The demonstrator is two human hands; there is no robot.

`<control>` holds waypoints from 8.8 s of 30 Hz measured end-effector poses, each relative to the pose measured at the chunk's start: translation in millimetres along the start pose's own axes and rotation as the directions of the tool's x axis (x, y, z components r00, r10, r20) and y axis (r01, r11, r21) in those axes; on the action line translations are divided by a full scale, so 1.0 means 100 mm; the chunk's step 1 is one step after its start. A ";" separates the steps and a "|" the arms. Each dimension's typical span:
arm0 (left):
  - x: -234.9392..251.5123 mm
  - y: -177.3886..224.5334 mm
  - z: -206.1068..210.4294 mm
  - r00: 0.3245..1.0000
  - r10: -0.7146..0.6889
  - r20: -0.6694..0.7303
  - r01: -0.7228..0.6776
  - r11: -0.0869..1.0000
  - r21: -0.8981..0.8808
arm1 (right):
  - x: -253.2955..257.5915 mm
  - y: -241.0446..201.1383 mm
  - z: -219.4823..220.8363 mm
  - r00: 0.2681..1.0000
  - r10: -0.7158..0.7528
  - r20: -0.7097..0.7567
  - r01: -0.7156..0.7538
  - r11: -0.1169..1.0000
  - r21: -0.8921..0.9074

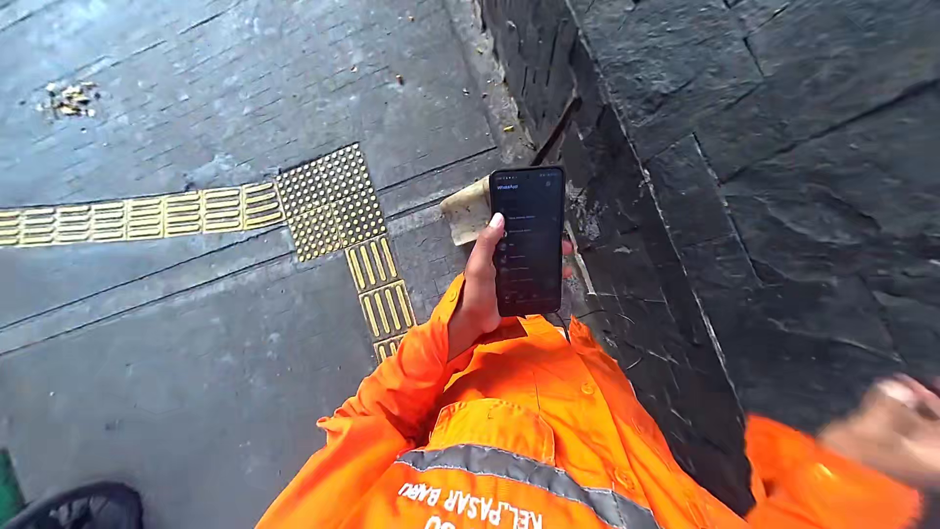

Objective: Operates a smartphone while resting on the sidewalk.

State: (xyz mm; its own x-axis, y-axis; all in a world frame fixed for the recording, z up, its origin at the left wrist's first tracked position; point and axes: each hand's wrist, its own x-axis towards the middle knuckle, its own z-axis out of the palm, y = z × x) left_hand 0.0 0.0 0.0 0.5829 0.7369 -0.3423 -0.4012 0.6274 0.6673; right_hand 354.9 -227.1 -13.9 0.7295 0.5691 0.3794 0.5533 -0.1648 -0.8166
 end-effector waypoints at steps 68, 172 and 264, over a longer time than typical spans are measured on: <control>0.79 -2.52 2.03 -0.253 0.369 -0.894 -0.937 0.137 0.322 | 0.41 -0.93 2.97 -0.936 -0.265 -0.231 -0.322 0.909 0.265; 1.11 -2.09 1.84 -0.169 0.398 -0.902 -0.951 0.174 0.255 | 0.68 -0.99 3.42 -0.926 -0.333 -0.178 -0.372 0.888 0.270; 1.14 -2.02 1.80 -0.108 0.233 -0.967 -0.957 0.238 0.164 | 0.63 -0.93 3.49 -0.934 -0.333 -0.129 -0.356 0.893 0.275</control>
State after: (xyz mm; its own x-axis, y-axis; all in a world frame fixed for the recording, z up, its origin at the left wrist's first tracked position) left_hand 274.5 -88.4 -55.3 -0.8390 0.3101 -0.4470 -0.5377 -0.5975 0.5948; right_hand 209.0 104.6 -66.1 -0.8138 -0.5805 -0.0266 0.1240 -0.1287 -0.9839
